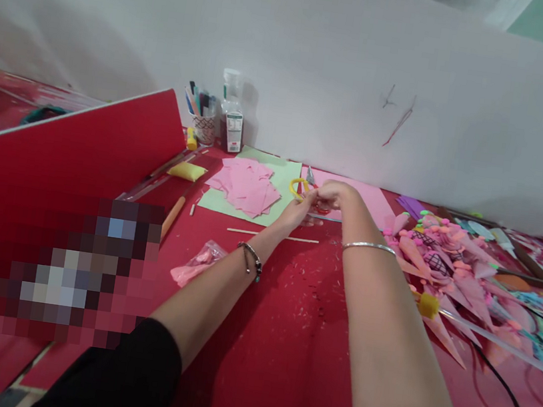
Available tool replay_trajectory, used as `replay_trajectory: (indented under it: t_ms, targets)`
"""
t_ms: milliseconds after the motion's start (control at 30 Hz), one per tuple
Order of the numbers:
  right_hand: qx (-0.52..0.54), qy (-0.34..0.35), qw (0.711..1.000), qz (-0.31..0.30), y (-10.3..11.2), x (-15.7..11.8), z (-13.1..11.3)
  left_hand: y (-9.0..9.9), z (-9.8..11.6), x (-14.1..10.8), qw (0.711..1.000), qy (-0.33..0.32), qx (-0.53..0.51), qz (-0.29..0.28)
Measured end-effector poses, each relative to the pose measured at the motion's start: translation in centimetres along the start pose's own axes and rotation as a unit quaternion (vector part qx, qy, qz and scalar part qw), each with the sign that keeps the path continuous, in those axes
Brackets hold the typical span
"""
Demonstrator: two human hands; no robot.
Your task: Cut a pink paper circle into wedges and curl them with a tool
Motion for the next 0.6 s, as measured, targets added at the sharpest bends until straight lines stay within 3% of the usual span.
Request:
replay_trajectory:
  t_ms: [200, 333, 467, 600]
  targets:
    - [-0.017, 0.005, 1.0, 0.017, -0.1, -1.0, -0.1, 0.2, -1.1, 0.4, 0.995, 0.042, -0.087, -0.02]
    - [-0.056, 0.009, 0.995, 0.081, 2.6, -0.8, 0.1, 0.7, -1.3, 0.9, 0.989, 0.045, -0.137, -0.017]
    - [-0.158, -0.033, 0.971, 0.179, 5.4, -0.1, 2.1, 1.4, -1.1, 0.9, 0.985, 0.032, -0.172, 0.0]
    - [-0.26, -0.069, 0.941, 0.203, 5.0, 0.8, 4.2, 1.6, -0.7, 0.6, 0.983, 0.01, -0.183, 0.009]
Point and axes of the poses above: each hand's wrist, its own x-axis towards the middle knuckle, its own y-axis out of the back of the hand, z = x × y, the point moved 9 cm from there along x, towards the middle knuckle, and after that the axes turned 7 degrees about y, right-handed, at the moved point
